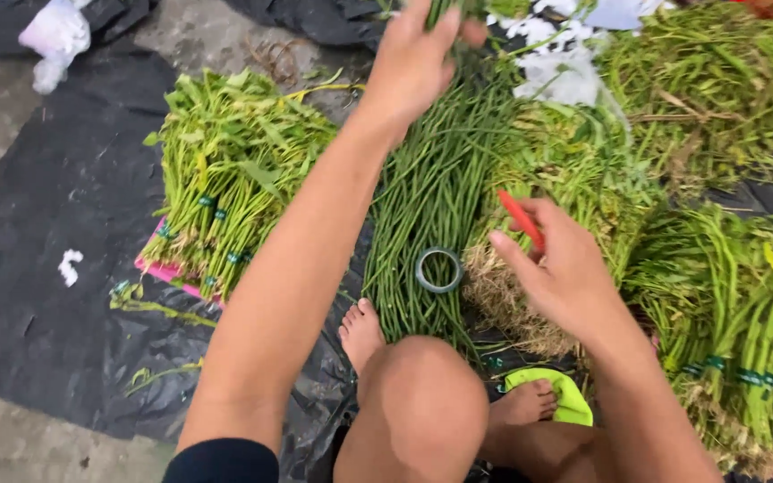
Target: Bundling long green vegetables together using adhesive tape while sitting on the ground.
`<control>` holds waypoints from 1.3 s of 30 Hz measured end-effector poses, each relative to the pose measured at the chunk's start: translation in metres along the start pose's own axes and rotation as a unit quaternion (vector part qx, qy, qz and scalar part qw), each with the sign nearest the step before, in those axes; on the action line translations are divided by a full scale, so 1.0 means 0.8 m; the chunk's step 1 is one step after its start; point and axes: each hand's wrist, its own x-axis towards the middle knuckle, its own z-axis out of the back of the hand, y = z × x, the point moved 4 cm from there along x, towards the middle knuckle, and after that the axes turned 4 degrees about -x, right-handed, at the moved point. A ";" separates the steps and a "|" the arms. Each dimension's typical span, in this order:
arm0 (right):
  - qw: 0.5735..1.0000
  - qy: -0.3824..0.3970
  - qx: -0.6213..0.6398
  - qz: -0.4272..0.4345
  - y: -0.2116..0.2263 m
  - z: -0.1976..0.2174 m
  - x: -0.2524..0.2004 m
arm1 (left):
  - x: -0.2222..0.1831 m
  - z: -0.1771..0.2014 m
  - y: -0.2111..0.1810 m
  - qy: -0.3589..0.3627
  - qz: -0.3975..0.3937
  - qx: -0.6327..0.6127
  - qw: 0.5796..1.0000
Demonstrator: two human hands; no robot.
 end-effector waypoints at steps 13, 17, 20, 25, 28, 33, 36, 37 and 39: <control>0.995 0.089 -0.036 0.006 0.007 -0.037 0.010 | -0.154 0.204 0.214 -0.094 0.144 0.324 0.930; 0.982 0.160 -0.060 -0.082 0.009 -0.045 0.006 | -0.262 0.263 0.307 -0.092 0.194 0.462 0.860; 0.981 0.161 -0.037 -0.099 0.002 -0.047 0.005 | -0.298 0.268 0.308 -0.065 0.276 0.546 0.788; 0.982 0.161 -0.018 -0.100 -0.018 -0.052 0.002 | -0.362 0.306 0.402 -0.035 0.414 0.653 0.634; 0.984 0.155 -0.013 -0.084 -0.013 -0.051 0.006 | -0.361 0.264 0.422 0.019 0.406 0.745 0.529; 0.983 0.163 -0.033 -0.080 -0.013 -0.046 0.006 | -0.314 0.143 0.394 0.064 0.227 0.647 0.725; 0.985 0.148 -0.049 -0.071 -0.029 -0.042 0.002 | -0.302 0.084 0.370 0.186 0.056 0.603 0.774; 0.985 0.147 -0.049 -0.078 -0.028 -0.038 -0.001 | -0.301 0.065 0.367 0.192 0.055 0.601 0.774; 0.985 0.148 -0.043 -0.082 -0.023 -0.033 -0.001 | -0.306 0.034 0.368 0.353 0.099 0.658 0.657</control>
